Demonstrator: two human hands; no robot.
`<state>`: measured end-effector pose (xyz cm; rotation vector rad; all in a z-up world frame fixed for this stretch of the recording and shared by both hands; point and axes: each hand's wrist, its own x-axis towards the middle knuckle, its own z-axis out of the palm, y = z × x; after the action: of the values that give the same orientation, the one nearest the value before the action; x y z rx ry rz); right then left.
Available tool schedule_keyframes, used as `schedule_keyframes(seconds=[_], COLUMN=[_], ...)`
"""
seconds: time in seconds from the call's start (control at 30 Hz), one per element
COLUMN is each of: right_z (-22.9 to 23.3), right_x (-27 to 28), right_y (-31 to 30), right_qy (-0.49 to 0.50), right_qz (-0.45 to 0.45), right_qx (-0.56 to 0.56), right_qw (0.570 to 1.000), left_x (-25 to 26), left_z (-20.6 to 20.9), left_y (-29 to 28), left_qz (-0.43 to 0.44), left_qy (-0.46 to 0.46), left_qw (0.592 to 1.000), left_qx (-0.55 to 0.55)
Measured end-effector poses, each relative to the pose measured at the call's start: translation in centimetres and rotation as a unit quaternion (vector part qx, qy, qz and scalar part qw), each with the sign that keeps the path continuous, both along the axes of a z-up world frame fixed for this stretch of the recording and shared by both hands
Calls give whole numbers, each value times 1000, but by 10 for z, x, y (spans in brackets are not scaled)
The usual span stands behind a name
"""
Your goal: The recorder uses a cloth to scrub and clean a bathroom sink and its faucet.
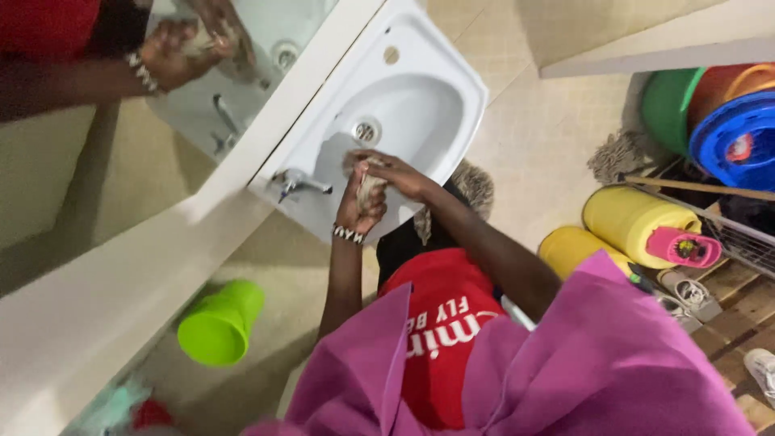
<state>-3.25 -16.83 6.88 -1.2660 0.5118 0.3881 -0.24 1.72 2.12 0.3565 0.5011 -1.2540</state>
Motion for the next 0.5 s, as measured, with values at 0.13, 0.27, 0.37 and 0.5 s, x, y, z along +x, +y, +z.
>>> schedule_keyframes(seconds=[0.13,0.27,0.37,0.5], right_z=[12,8,0,-7], right_x=[8,26,25,36], right_y=[2,-5,-2,-9], right_qy=[-68,-189,-262,-242], right_qz=[-85,-42,-35,31], right_qx=[337,543,580,480], right_qw=[935,817,770,843], left_x=[2,10,3,5], left_z=[5,34,69,73], left_y=[-6,-33,-37,-19], left_qz=[-43,-27,-19,-38], left_qy=[27,53,36,-12], left_qw=[996,988,989,993], left_qx=[-71,-140,-144,-114])
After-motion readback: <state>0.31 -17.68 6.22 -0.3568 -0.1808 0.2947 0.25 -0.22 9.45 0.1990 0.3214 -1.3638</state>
